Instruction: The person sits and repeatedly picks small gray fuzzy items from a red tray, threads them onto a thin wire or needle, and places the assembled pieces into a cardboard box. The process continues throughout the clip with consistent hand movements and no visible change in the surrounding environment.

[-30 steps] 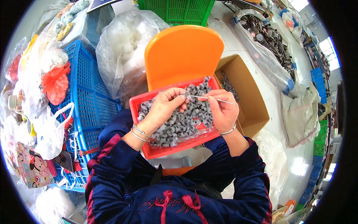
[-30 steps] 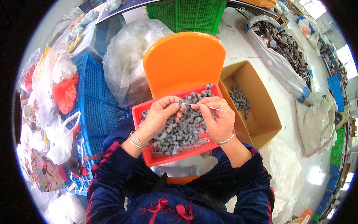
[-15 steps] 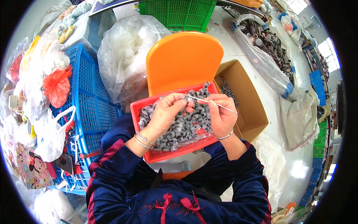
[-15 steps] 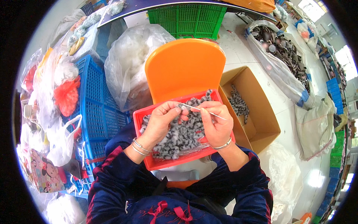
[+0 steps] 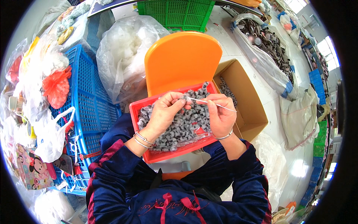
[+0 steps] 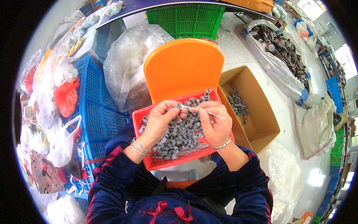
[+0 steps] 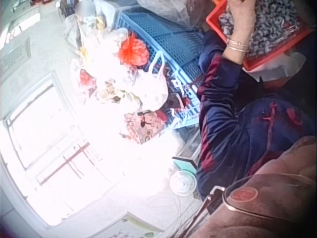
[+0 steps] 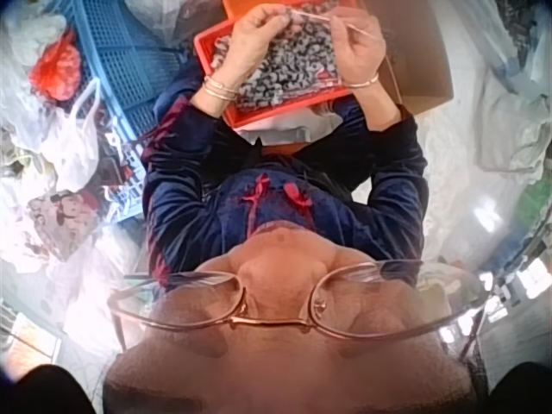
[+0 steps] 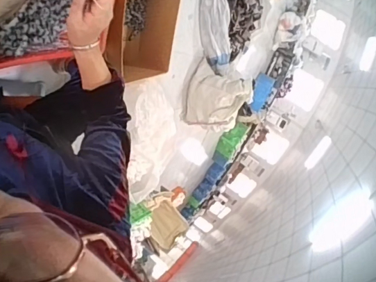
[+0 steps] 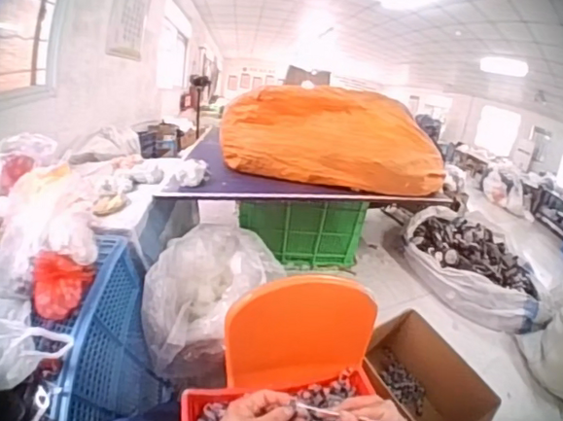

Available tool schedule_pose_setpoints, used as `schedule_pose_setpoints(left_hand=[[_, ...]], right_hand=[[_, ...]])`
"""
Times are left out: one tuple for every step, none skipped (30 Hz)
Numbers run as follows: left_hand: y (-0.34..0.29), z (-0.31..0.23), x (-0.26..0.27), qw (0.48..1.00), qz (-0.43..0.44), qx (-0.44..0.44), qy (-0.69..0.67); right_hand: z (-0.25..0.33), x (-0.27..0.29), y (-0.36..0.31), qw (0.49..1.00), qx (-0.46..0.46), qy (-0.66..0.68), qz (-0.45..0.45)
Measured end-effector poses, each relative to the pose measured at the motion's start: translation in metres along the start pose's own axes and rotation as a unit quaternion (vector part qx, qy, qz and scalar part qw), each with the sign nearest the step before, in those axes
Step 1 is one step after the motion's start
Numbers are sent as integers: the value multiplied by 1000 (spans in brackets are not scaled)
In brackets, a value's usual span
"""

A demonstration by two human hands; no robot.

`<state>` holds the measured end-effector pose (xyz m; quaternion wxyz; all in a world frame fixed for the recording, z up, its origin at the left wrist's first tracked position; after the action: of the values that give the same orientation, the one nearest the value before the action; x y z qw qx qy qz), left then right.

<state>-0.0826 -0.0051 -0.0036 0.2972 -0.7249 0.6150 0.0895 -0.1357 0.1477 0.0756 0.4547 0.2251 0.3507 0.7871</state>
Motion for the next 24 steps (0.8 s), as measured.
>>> schedule_pose_setpoints(left_hand=[[-1, -1, 1, 1000, -7, -11, 8], [-1, -1, 2, 999, -20, -23, 30], [-1, -1, 4, 998, -33, -35, 51], [-2, -2, 4, 995, -46, -47, 72], [-2, -2, 4, 995, -48, -51, 77], [-3, -3, 4, 994, -50, -55, 82], [-3, -3, 3, 993, -52, -59, 87], [-3, -4, 1, 991, -49, -62, 106], [-3, -5, 1, 989, -46, -65, 126], [-4, -6, 0, 986, -45, -68, 146], [-3, -5, 0, 987, -35, -55, 148], [-3, -4, 1, 988, -25, -43, 149], [-3, -3, 0, 988, -14, -29, 151], [-2, -1, -2, 988, 9, -8, 154], [-2, 0, -3, 987, 32, 12, 158], [-2, 2, -7, 985, 55, 32, 161], [-3, 3, -9, 986, 57, 45, 152], [-2, 3, -9, 987, 60, 49, 143], [-1, 2, -8, 988, 61, 53, 134], [0, 2, -7, 989, 62, 58, 125], [0, 1, -5, 991, 56, 55, 112], [1, -1, -5, 993, 51, 52, 98], [1, -3, -5, 994, 46, 48, 84], [1, -3, -4, 995, 42, 40, 86]], right_hand=[[2, -1, 0, 1000, 16, -20, 6], [3, -3, 1, 998, 18, -48, 30], [6, -5, 2, 995, 21, -75, 54], [8, -7, 2, 991, 23, -102, 78], [7, -6, 2, 991, 25, -106, 73], [6, -5, 3, 991, 28, -109, 69], [6, -4, 4, 991, 30, -114, 64], [1, 0, 4, 997, -10, -68, 29], [-4, 3, 4, 999, -49, -23, -6], [-10, 5, 3, 995, -88, 25, -41], [-21, 8, 0, 982, -158, 69, -76], [-29, 9, 0, 973, -209, 73, -66], [-37, 14, -1, 961, -260, 76, -56], [-43, 17, -5, 947, -309, 78, -46], [-50, 19, -12, 939, -327, 97, -55], [-52, 20, -14, 938, -324, 113, -50], [-53, 21, -15, 937, -322, 128, -46], [-53, 21, -16, 936, -320, 144, -42], [-49, 23, -10, 946, -283, 144, -65], [-43, 23, -3, 954, -246, 145, -89], [-38, 25, 2, 961, -209, 146, -112], [-36, 24, 4, 960, -210, 150, -105], [-34, 24, 6, 960, -212, 154, -98], [-33, 23, 7, 960, -213, 159, -92]])
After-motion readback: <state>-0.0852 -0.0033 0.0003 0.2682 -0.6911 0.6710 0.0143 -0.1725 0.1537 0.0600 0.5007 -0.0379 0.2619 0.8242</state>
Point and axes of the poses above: each hand's wrist, its own y-axis towards the middle knuckle, its own x-axis out of the back of the hand, z = x × y, the point moved 8 cm from there along y, towards the middle knuckle, and after that the axes turned 15 degrees about x, right-handed, at the moved point
